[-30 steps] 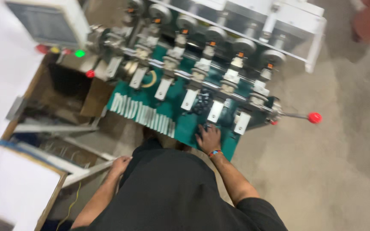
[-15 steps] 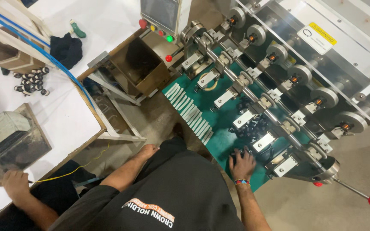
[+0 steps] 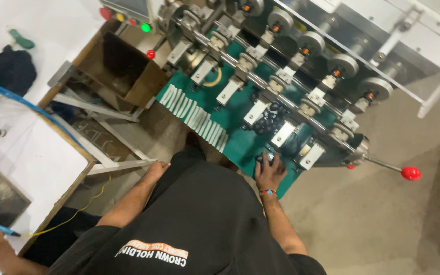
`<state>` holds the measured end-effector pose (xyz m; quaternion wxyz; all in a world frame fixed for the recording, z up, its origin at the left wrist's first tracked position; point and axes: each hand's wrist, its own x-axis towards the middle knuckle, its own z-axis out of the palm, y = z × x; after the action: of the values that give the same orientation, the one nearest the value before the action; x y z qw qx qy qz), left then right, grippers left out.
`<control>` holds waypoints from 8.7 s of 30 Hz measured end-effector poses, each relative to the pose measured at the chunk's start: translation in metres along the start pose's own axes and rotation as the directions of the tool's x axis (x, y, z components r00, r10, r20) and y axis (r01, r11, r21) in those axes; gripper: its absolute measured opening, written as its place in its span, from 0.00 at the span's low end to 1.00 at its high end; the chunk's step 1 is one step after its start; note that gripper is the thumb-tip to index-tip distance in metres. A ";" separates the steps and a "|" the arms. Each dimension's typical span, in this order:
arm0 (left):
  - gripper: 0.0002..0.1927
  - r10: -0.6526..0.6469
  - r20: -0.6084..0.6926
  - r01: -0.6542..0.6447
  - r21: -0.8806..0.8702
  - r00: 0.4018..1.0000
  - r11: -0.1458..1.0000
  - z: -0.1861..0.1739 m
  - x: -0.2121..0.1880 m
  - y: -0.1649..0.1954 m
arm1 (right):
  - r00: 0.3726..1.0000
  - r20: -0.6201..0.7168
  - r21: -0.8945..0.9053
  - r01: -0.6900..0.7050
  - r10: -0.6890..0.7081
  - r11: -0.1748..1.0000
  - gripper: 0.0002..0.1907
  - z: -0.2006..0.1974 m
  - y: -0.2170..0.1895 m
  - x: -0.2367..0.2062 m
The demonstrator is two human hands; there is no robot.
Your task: The person works at a benchtop winding machine, adjusting components on the machine and handling small black coil parts. They pick up and place small components on the green work surface, gather parts by hand, and continue working at the machine as another person approaches at the end.
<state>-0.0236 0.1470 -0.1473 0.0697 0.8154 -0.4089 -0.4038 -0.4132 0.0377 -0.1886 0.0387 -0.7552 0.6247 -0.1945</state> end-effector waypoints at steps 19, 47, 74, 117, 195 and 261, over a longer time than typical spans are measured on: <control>0.22 -0.093 0.065 0.092 0.025 0.994 0.995 0.027 -0.010 0.017 | 0.998 -0.018 0.039 -0.061 0.062 0.997 0.24 -0.003 0.025 -0.009; 0.22 -0.043 0.076 0.033 0.131 0.996 0.991 0.038 -0.013 0.004 | 0.989 0.063 0.116 0.128 -0.136 0.985 0.21 -0.004 0.031 0.008; 0.22 0.017 0.049 -0.026 0.180 0.999 0.983 0.039 -0.022 0.002 | 0.994 -0.041 0.078 0.099 -0.096 0.992 0.25 -0.010 0.027 -0.018; 0.15 0.118 0.034 -0.123 0.236 0.992 0.964 0.031 -0.023 0.040 | 0.994 -0.025 0.279 -0.099 0.110 0.955 0.19 -0.015 0.030 0.017; 0.24 0.258 0.352 -0.368 0.295 0.900 0.882 0.004 0.011 0.017 | 0.691 0.666 0.379 -0.638 -0.281 -0.670 0.18 -0.043 -0.083 -0.014; 0.15 0.055 0.318 -0.041 -0.050 0.946 0.998 -0.180 0.012 -0.212 | 0.660 0.432 0.736 -0.652 0.615 0.182 0.29 -0.022 -0.293 0.027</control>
<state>0.2381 0.2384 -0.1289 0.0299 0.7274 -0.4258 -0.5373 -0.1446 0.0789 -0.0734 0.4911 -0.3078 0.6955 -0.4246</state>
